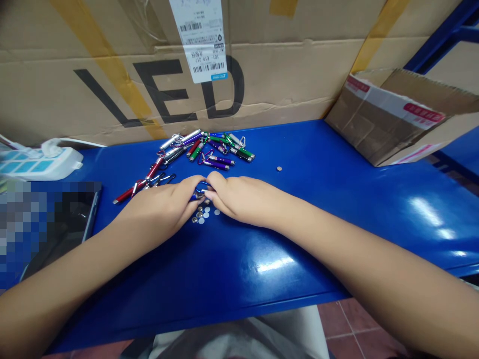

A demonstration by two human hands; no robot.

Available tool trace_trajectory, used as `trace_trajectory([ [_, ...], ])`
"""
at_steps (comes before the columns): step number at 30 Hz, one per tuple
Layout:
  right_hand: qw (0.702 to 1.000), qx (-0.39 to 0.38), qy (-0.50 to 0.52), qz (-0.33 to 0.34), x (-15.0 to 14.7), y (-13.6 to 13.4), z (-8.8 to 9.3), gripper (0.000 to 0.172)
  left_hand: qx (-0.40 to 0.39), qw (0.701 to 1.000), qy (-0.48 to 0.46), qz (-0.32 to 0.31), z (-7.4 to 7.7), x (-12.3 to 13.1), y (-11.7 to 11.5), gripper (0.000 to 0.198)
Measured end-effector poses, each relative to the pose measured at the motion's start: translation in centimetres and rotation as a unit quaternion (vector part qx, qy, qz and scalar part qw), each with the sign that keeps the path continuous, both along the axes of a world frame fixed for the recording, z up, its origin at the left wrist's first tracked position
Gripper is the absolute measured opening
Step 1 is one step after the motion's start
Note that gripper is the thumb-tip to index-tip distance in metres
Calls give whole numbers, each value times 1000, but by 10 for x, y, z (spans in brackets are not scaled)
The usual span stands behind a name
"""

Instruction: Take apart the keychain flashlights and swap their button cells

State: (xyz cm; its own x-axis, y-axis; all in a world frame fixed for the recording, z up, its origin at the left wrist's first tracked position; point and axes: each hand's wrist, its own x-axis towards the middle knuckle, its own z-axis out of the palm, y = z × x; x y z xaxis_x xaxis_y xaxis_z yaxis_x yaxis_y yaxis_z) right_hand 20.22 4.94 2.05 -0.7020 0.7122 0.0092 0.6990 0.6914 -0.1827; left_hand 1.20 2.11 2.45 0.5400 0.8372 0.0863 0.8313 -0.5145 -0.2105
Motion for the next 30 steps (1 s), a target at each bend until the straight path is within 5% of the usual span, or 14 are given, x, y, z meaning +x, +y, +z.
trace_trajectory([
  [8, 993, 90, -77, -25, -8, -2, -4, 33, 38, 999, -13, 6, -5, -2, -3, 42],
  [17, 987, 93, -114, -64, -11, -2, -4, 36, -36, 997, 32, 63, 3, 2, -4, 48],
  [30, 994, 78, -54, -50, -14, -4, -7, 35, -28, 996, 13, 83, -4, 5, -5, 51],
])
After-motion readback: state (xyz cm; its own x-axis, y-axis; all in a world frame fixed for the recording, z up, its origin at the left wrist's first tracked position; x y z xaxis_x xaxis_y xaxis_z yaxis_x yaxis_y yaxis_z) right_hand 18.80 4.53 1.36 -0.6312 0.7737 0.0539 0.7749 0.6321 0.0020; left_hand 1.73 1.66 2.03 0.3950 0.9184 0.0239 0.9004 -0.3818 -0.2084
